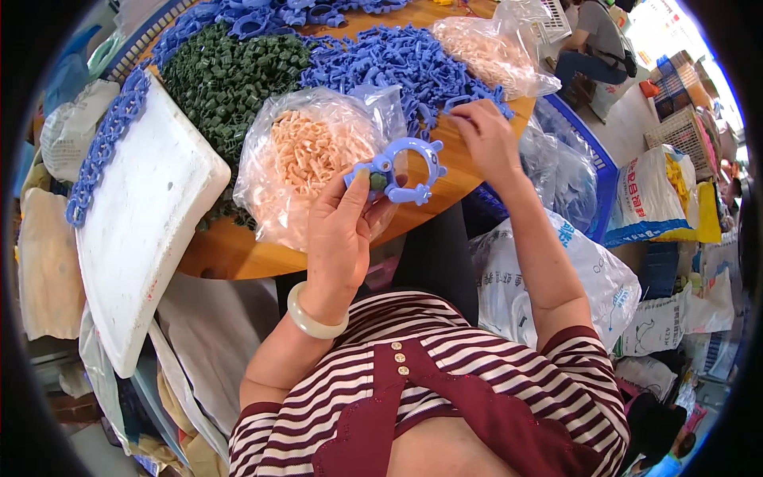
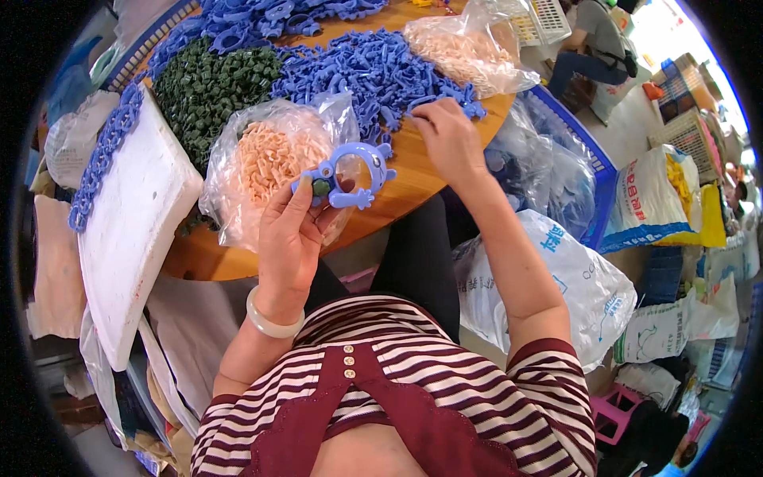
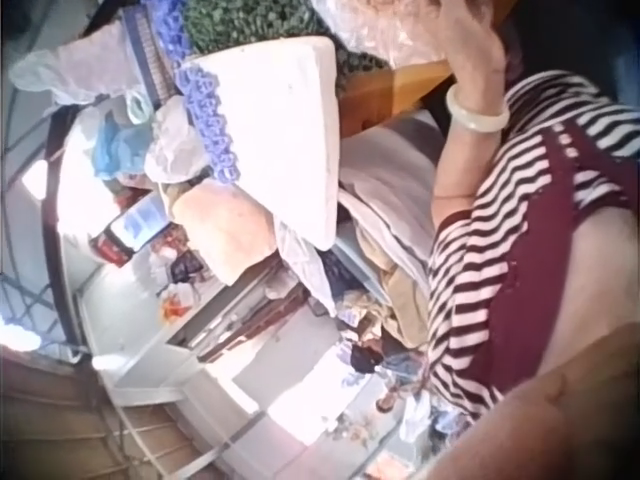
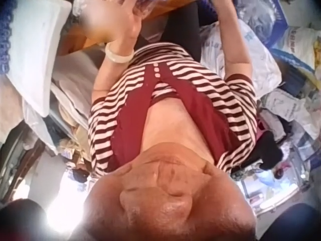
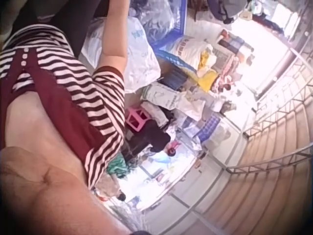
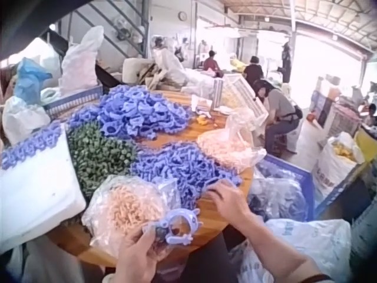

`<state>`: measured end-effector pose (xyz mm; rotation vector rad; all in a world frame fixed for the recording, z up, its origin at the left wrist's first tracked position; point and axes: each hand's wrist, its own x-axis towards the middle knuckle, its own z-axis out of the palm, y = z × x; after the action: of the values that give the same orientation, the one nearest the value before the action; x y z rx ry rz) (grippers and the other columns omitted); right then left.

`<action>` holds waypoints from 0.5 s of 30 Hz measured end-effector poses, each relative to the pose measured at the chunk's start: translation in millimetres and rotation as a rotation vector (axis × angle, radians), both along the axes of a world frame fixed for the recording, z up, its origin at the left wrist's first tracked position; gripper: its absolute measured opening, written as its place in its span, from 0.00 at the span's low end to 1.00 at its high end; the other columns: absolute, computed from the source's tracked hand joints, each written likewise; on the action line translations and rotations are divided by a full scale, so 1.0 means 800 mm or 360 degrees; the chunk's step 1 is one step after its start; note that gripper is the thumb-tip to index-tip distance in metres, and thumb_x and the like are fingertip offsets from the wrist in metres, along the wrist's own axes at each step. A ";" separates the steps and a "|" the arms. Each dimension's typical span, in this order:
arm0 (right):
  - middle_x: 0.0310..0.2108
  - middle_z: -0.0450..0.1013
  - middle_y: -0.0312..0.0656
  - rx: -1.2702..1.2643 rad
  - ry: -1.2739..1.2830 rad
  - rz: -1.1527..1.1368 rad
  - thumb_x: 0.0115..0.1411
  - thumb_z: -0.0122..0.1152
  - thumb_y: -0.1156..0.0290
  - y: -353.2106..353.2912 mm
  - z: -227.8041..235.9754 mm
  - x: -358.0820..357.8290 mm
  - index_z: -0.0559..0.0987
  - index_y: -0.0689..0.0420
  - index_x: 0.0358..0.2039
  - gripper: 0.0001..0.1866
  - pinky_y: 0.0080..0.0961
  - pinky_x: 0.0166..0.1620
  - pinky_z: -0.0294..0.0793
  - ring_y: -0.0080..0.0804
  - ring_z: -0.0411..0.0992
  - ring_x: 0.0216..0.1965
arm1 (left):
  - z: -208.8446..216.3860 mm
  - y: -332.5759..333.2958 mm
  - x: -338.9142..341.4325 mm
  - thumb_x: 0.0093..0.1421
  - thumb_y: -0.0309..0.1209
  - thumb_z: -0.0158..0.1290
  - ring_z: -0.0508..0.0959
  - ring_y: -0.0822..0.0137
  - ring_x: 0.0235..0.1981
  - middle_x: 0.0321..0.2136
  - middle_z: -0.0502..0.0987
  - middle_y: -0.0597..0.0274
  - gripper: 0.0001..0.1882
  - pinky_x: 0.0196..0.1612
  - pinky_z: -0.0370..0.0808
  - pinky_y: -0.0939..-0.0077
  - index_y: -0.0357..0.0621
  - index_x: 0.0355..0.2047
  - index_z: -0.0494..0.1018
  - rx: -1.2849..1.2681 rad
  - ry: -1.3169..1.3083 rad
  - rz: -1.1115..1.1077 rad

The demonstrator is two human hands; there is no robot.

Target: Assembling small plastic components into a larger blue toy frame.

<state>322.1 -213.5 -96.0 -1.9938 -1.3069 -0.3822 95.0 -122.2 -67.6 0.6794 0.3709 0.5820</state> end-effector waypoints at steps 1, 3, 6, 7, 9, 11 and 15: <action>0.31 0.73 0.42 -0.0005 0.0004 0.0005 0.56 0.57 0.72 -0.004 0.007 -0.002 0.78 0.58 0.36 0.08 0.25 0.38 0.71 0.35 0.73 0.34 | 0.002 0.000 0.000 0.65 0.28 0.42 0.77 0.64 0.41 0.37 0.75 0.57 0.11 0.45 0.76 0.74 0.35 0.43 0.68 -0.0046 0.0021 -0.0035; 0.32 0.75 0.39 0.0230 0.1104 0.0126 0.59 0.54 0.74 -0.013 0.026 -0.015 0.77 0.61 0.36 0.07 0.20 0.36 0.73 0.26 0.74 0.30 | 0.001 0.002 -0.001 0.65 0.28 0.42 0.77 0.64 0.42 0.38 0.75 0.57 0.11 0.45 0.76 0.74 0.35 0.43 0.68 -0.0050 0.0008 -0.0045; 0.32 0.74 0.38 0.0268 0.1168 0.0246 0.60 0.52 0.77 -0.025 0.044 -0.031 0.76 0.64 0.38 0.08 0.17 0.35 0.73 0.22 0.74 0.28 | 0.004 0.001 -0.001 0.65 0.29 0.42 0.77 0.63 0.42 0.38 0.75 0.57 0.11 0.45 0.75 0.75 0.35 0.43 0.68 -0.0044 0.0035 -0.0073; 0.31 0.74 0.38 0.0265 0.1211 0.0297 0.59 0.52 0.78 -0.030 0.054 -0.040 0.76 0.64 0.38 0.08 0.17 0.36 0.73 0.22 0.74 0.28 | 0.006 0.000 -0.001 0.65 0.29 0.42 0.77 0.63 0.42 0.38 0.75 0.57 0.11 0.45 0.75 0.75 0.35 0.43 0.68 -0.0035 0.0076 -0.0095; 0.31 0.74 0.37 0.0299 0.1236 0.0360 0.58 0.53 0.79 -0.037 0.071 -0.060 0.76 0.64 0.37 0.07 0.17 0.36 0.72 0.22 0.73 0.29 | 0.006 -0.003 0.000 0.65 0.30 0.43 0.77 0.63 0.43 0.38 0.75 0.58 0.12 0.45 0.75 0.75 0.35 0.43 0.69 -0.0027 0.0058 -0.0098; 0.31 0.73 0.37 0.0334 0.1263 0.0423 0.58 0.54 0.80 -0.041 0.086 -0.078 0.76 0.65 0.37 0.07 0.17 0.37 0.72 0.22 0.72 0.31 | 0.006 -0.004 -0.001 0.65 0.31 0.43 0.77 0.63 0.43 0.38 0.75 0.58 0.12 0.46 0.75 0.75 0.35 0.44 0.69 -0.0018 0.0042 -0.0103; 0.32 0.73 0.38 0.0319 0.0978 0.0775 0.52 0.58 0.84 -0.037 0.095 -0.093 0.76 0.64 0.34 0.08 0.20 0.39 0.70 0.26 0.71 0.35 | 0.005 -0.005 -0.003 0.65 0.32 0.43 0.77 0.65 0.42 0.38 0.75 0.60 0.13 0.46 0.74 0.75 0.36 0.44 0.69 0.0026 0.0026 -0.0117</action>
<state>247.5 -243.1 -19.9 -1.3959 -1.2283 0.3018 92.5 -126.1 -63.5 0.7110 0.3555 0.5106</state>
